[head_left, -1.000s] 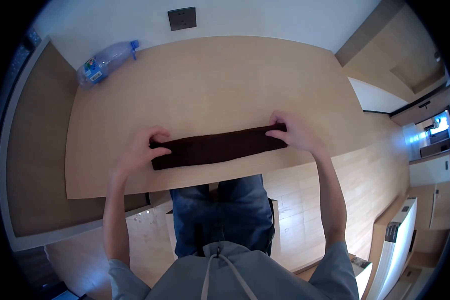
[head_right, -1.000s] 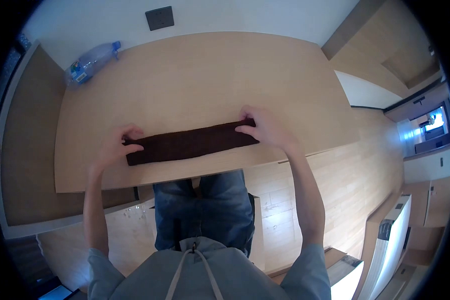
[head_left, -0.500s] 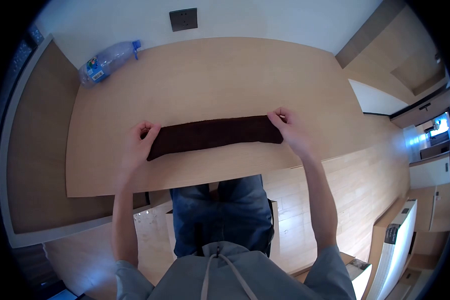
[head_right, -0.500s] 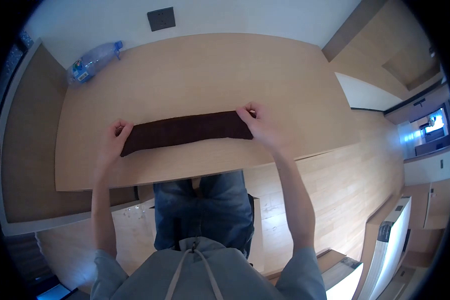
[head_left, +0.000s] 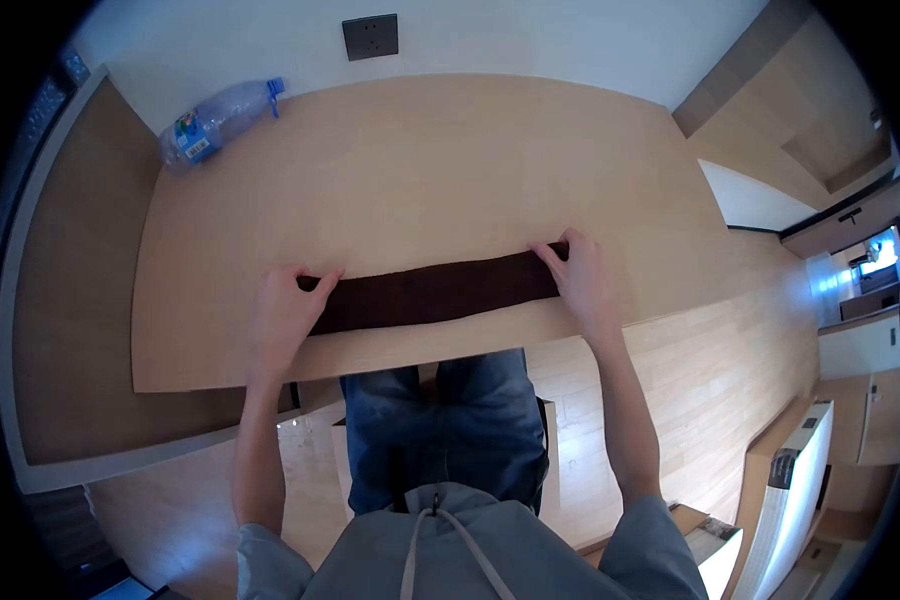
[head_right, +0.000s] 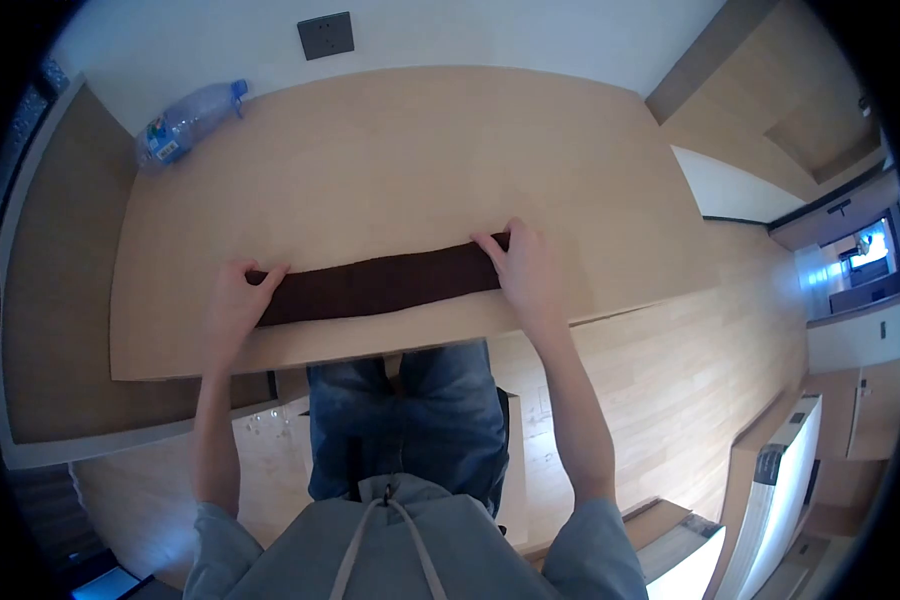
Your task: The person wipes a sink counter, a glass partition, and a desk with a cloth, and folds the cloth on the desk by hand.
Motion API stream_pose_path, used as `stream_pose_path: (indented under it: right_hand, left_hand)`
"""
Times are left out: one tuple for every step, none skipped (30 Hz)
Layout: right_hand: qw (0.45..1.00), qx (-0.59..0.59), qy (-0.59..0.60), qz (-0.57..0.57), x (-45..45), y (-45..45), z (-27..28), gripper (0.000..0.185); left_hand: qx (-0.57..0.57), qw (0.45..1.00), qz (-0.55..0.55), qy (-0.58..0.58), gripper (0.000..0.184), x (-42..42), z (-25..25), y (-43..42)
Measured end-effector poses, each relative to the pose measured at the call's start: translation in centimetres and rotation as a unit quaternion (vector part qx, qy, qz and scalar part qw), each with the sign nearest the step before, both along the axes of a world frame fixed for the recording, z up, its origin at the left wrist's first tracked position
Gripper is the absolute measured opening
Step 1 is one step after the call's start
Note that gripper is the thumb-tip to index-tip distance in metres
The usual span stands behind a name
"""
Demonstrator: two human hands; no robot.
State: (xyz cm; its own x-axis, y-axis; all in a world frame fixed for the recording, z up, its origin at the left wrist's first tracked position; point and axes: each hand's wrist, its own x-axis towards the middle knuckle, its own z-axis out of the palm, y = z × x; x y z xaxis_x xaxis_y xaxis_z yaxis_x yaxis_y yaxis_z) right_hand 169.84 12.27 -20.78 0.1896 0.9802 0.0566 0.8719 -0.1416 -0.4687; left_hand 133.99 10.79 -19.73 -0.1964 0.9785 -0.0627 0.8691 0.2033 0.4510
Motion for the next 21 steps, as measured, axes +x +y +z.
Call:
stream_pose_path:
  right_hand:
    - [1.0, -0.003, -0.015, -0.024, -0.5, -0.3, 0.0, 0.043]
    - [0.995, 0.055, -0.08, -0.037, -1.0, -0.7, 0.1, 0.042]
    - [0.982, 0.112, -0.145, -0.049, -1.8, -1.2, 0.1, 0.043]
    - [0.962, 0.166, -0.208, -0.061, -2.8, -1.7, 0.0, 0.043]
    - [0.968, 0.142, -0.202, -0.044, -4.5, -2.3, 0.4, 0.046]
    - [0.973, 0.116, -0.195, -0.028, -6.5, -2.8, 0.4, 0.049]
    - [0.975, 0.156, -0.158, 0.027, -8.4, -3.2, -0.6, 0.052]
    - [0.969, 0.199, -0.119, 0.081, -10.2, -3.2, -1.7, 0.054]
    - [0.965, 0.207, -0.118, 0.112, -12.1, -3.0, -2.3, 0.055]
    - [0.959, 0.215, -0.117, 0.142, -13.2, -2.9, -2.9, 0.055]
    - [0.962, 0.205, -0.118, 0.14, -13.3, -2.8, -3.5, 0.056]
    - [0.964, 0.195, -0.118, 0.137, -13.3, -2.6, -4.1, 0.057]
    - [0.967, 0.183, -0.119, 0.133, -13.3, -2.5, -4.2, 0.057]
    - [0.967, 0.181, -0.117, 0.134, -13.1, -2.5, -4.2, 0.057]
    - [0.968, 0.178, -0.116, 0.135, -12.7, -2.7, -4.0, 0.057]
    - [0.968, 0.176, -0.116, 0.136, -12.3, -2.9, -3.8, 0.056]
    - [0.969, 0.166, -0.12, 0.139, -11.7, -2.9, -3.6, 0.057]
    - [0.97, 0.157, -0.124, 0.142, -10.8, -2.8, -3.4, 0.057]
    - [0.97, 0.146, -0.128, 0.144, -9.9, -2.8, -3.2, 0.058]
    - [0.97, 0.141, -0.135, 0.144, -8.8, -2.7, -3.1, 0.058]
    - [0.969, 0.137, -0.144, 0.144, -7.5, -2.6, -3.1, 0.058]
  left_hand:
    - [0.046, 0.998, 0.011, 0.035, 0.039, 0.6, 0.1, -0.4]
    - [0.094, 0.993, 0.022, 0.069, 0.038, 1.4, 0.2, -1.1]
    - [0.142, 0.984, 0.034, 0.103, 0.037, 2.3, 0.2, -1.6]
    - [0.171, 0.979, 0.003, 0.11, 0.038, 3.2, 0.1, -2.2]
    - [0.198, 0.973, -0.028, 0.116, 0.041, 4.3, -0.1, -2.8]
    - [0.223, 0.965, -0.059, 0.122, 0.045, 5.4, -0.2, -3.2]
    - [0.238, 0.961, -0.085, 0.111, 0.048, 6.7, -0.7, -3.4]
    - [0.257, 0.955, -0.109, 0.1, 0.052, 8.1, -1.5, -3.2]
    - [0.275, 0.948, -0.134, 0.089, 0.055, 8.9, -2.3, -3.0]
    - [0.249, 0.955, -0.128, 0.098, 0.059, 9.1, -3.3, -2.8]
    - [0.223, 0.961, -0.121, 0.106, 0.063, 9.3, -4.3, -2.6]
    - [0.197, 0.967, -0.114, 0.114, 0.067, 9.4, -4.9, -2.4]
    - [0.195, 0.967, -0.113, 0.116, 0.068, 9.4, -5.0, -2.5]
    - [0.193, 0.968, -0.112, 0.117, 0.07, 9.2, -5.0, -2.6]
    - [0.19, 0.968, -0.111, 0.117, 0.071, 9.1, -4.9, -2.7]
    - [0.179, 0.969, -0.109, 0.129, 0.071, 9.1, -4.8, -2.9]
    - [0.17, 0.97, -0.106, 0.141, 0.072, 9.0, -4.4, -3.1]
    - [0.161, 0.969, -0.104, 0.153, 0.073, 8.7, -4.1, -3.1]
    - [0.153, 0.971, -0.106, 0.151, 0.072, 8.3, -3.9, -3.2]
    - [0.146, 0.972, -0.107, 0.148, 0.072, 7.8, -3.8, -3.4]
    - [0.138, 0.974, -0.108, 0.144, 0.072, 7.5, -3.8, -3.4]
